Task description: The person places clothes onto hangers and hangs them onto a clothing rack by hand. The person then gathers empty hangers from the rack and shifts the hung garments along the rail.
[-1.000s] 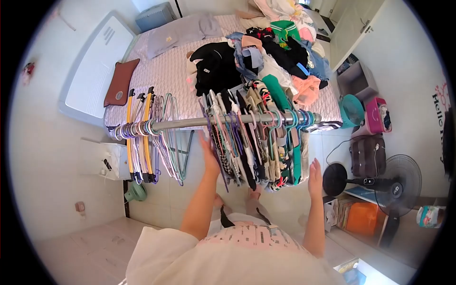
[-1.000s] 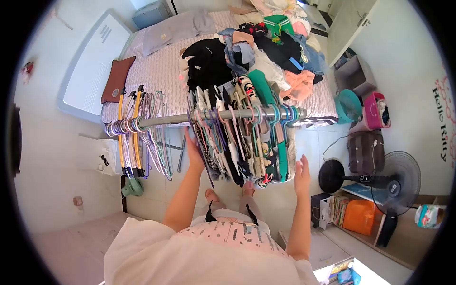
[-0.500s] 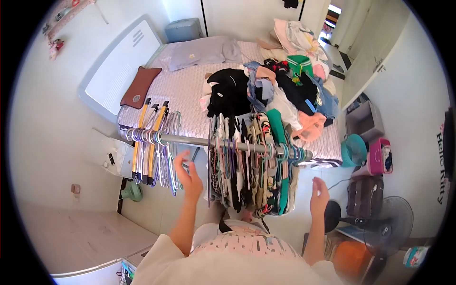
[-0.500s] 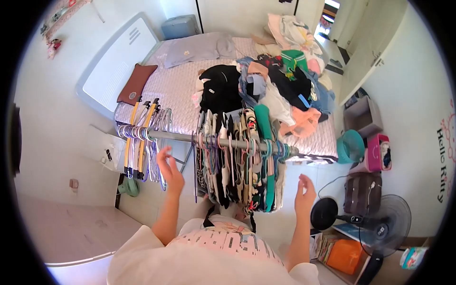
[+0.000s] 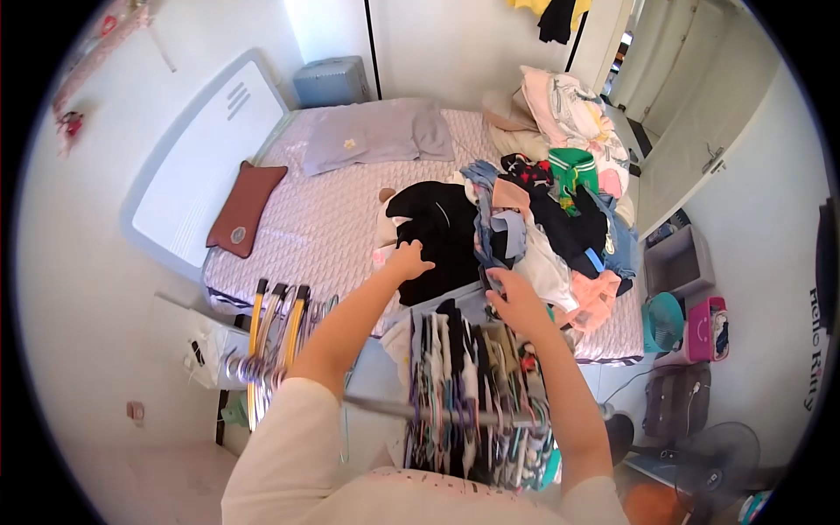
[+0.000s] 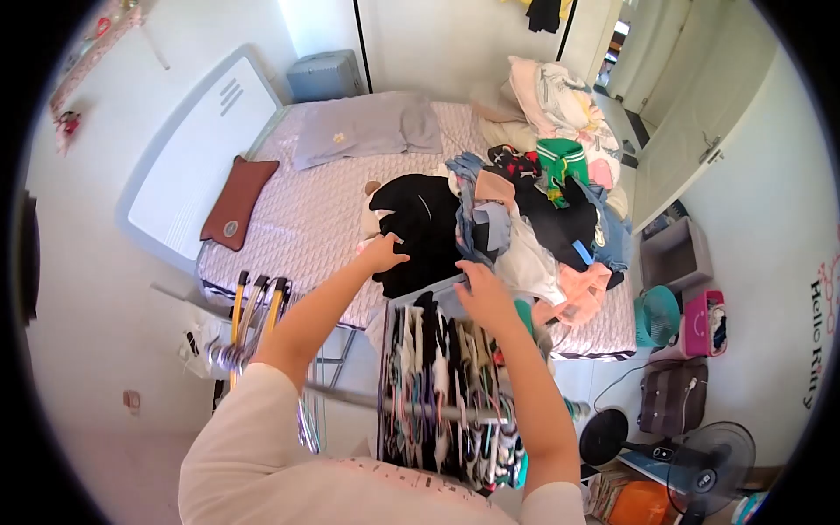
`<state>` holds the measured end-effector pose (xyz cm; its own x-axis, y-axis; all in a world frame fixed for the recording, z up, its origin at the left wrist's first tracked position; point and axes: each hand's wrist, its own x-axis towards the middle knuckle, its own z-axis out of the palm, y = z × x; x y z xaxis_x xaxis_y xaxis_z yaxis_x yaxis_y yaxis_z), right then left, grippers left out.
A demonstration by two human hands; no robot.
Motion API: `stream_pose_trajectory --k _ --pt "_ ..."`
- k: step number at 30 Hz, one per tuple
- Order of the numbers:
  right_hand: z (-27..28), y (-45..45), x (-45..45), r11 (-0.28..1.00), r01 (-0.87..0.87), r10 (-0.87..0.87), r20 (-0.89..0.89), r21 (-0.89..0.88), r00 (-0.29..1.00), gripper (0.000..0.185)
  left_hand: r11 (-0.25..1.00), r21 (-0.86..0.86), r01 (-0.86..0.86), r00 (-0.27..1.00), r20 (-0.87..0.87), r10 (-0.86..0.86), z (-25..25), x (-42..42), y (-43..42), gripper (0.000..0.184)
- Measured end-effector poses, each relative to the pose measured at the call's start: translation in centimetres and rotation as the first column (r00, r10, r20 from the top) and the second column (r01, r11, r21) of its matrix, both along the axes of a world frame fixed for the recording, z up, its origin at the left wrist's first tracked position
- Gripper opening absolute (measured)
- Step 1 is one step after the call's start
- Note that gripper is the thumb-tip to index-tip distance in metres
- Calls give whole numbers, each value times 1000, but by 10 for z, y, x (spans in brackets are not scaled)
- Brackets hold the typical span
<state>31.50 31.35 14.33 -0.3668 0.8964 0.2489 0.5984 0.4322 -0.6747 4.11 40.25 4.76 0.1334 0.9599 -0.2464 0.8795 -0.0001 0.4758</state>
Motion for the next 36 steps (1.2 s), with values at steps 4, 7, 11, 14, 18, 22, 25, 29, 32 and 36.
stream_pose_trajectory --k 4,7,11,14,18,22,25,29,32,36 --pt "-45 6 -6 991 -26 51 197 -128 979 40 964 -29 -263 965 -3 263 -70 3 42 94" --pt "-42 -3 -2 946 -15 88 213 -324 973 39 943 0 -333 942 31 333 -103 10 49 99" --pt "-49 3 12 945 42 18 180 -325 984 36 987 34 -158 979 -126 161 -139 14 43 67" --pt "-48 6 17 923 93 -23 187 -374 982 38 999 49 14 980 -201 -3 -141 13 41 58" --pt "-35 5 16 898 102 -60 112 -427 992 40 997 44 -63 942 331 45 -65 31 47 51" --pt "-11 5 8 875 82 -190 -182 -477 965 53 997 -60 40 457 889 36 57 76 0 45" --pt "-14 -4 3 997 -62 37 -423 -44 905 61 888 431 163 477 753 -453 143 116 -90 43" --pt "96 -81 -7 962 44 -231 -714 -271 661 31 470 797 380 390 323 -863 250 113 -203 36" --pt "150 -160 9 994 96 -21 -794 47 608 23 347 864 365 343 221 -913 271 110 -278 44" --pt "174 -236 50 986 -91 18 -453 -139 891 27 342 918 -201 670 384 -635 245 112 -346 59"
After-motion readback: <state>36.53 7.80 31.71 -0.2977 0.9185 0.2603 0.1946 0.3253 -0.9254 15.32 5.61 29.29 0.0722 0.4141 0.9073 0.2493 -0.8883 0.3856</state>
